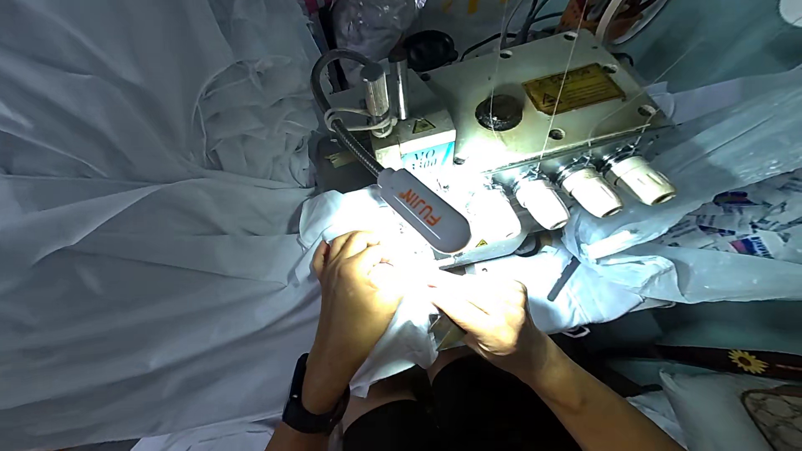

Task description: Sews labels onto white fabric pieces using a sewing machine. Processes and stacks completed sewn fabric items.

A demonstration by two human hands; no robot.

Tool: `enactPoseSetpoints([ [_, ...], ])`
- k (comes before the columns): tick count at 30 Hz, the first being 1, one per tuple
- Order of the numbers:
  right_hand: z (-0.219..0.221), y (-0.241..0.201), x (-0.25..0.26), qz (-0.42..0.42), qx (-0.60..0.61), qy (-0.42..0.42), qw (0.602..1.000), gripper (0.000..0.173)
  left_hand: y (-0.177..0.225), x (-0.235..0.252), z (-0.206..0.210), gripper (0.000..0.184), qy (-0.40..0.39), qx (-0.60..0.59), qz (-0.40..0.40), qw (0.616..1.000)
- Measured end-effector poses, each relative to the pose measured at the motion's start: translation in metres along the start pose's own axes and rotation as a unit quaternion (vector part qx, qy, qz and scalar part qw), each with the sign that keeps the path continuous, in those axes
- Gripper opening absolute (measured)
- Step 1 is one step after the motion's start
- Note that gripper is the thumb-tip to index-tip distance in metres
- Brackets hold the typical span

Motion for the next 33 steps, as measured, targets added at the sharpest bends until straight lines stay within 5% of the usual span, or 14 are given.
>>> enactPoseSetpoints([
  [12, 0.001, 0.004, -0.003, 0.061, 0.052, 0.016, 0.997, 0.017, 0.003, 0.008, 0.004, 0.007, 0.036, 0.021, -0.008, 0.999],
  [33, 0.003, -0.004, -0.002, 0.03, -0.031, -0.001, 0.999, 0.02, 0.0, 0.006, 0.002, 0.006, 0.043, 0.033, 0.046, 0.997],
])
Point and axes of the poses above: each hand's wrist, its own x-axis towards the middle knuckle, its own z-axis out of the palm, y = z × x, the point moved 4 cm from there along x, towards the middle knuckle, and after that the axes turned 12 degrees about -y, right-handed, at the moved point
